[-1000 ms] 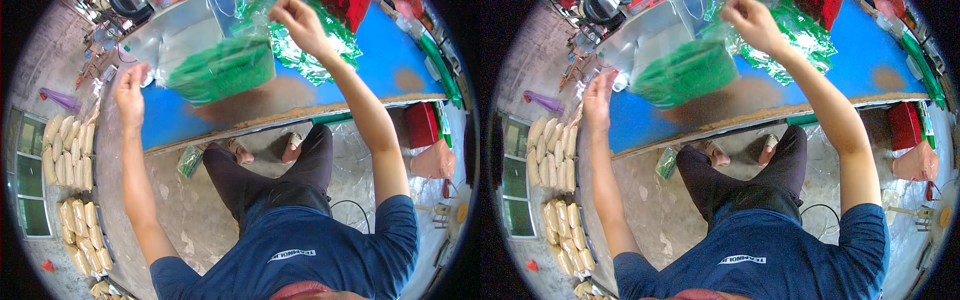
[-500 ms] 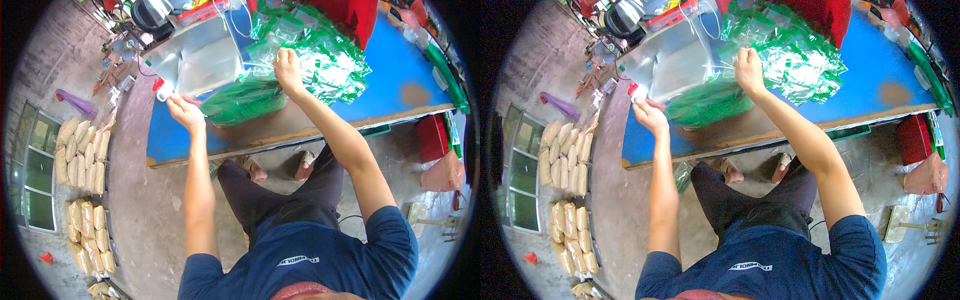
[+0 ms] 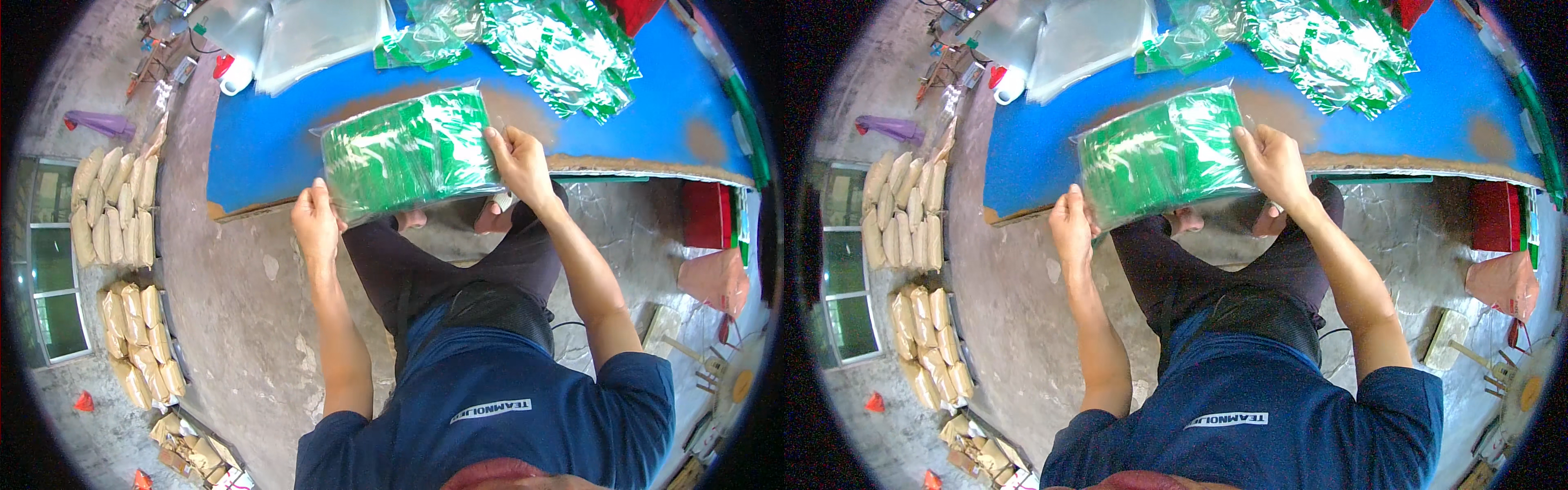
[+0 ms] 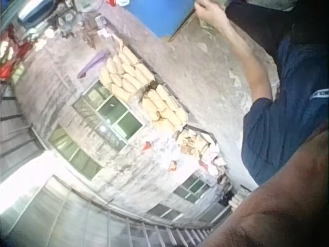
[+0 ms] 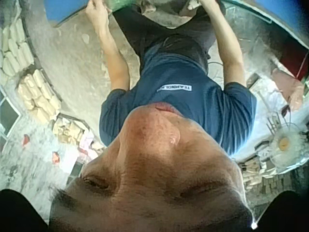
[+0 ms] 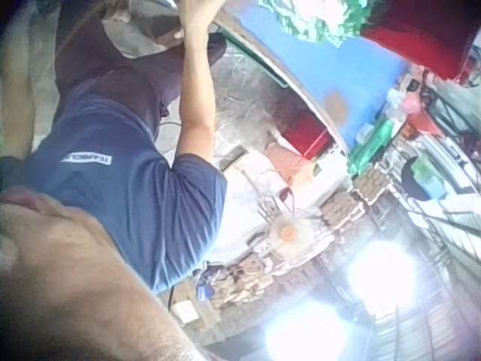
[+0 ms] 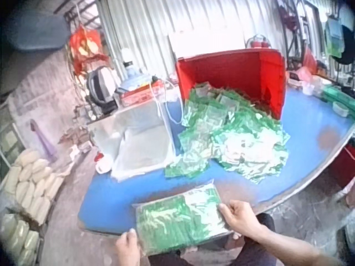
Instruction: Packaging individual green packets into larger clear plastic bags.
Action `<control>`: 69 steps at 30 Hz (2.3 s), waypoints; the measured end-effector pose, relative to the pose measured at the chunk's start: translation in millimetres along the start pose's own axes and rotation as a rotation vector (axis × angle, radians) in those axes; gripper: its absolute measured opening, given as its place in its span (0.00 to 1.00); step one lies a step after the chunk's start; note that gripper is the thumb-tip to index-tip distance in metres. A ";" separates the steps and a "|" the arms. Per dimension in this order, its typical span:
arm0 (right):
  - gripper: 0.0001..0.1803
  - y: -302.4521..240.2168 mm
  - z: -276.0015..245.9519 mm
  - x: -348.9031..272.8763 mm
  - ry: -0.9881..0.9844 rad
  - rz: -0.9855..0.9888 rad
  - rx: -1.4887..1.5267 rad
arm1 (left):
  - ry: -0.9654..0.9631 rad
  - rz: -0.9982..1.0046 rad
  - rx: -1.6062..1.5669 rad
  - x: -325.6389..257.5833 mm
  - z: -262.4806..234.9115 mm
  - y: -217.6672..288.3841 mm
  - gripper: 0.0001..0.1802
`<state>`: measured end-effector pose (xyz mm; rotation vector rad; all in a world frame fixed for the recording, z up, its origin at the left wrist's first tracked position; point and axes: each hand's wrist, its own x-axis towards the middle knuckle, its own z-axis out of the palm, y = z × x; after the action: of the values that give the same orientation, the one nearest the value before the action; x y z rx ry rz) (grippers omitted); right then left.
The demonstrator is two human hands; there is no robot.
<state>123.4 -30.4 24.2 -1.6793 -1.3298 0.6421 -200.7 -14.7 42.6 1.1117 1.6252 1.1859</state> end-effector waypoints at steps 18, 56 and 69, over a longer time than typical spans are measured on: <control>0.39 -42.9 36.9 4.6 0.000 -0.281 0.093 | 0.231 0.090 -0.333 -60.7 45.0 -75.9 0.46; 0.33 -0.4 -72.6 90.0 -0.170 -0.390 -0.324 | -0.447 -0.251 -0.545 -91.8 60.8 -76.9 0.14; 0.42 11.6 -30.5 2.0 -0.039 -0.758 -0.643 | -0.578 -0.335 -0.646 -119.5 147.7 -30.4 0.24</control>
<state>154.7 -38.6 29.1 -1.4326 -2.1763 -0.2286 -34.0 -97.5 -6.2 0.6406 0.8435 0.9422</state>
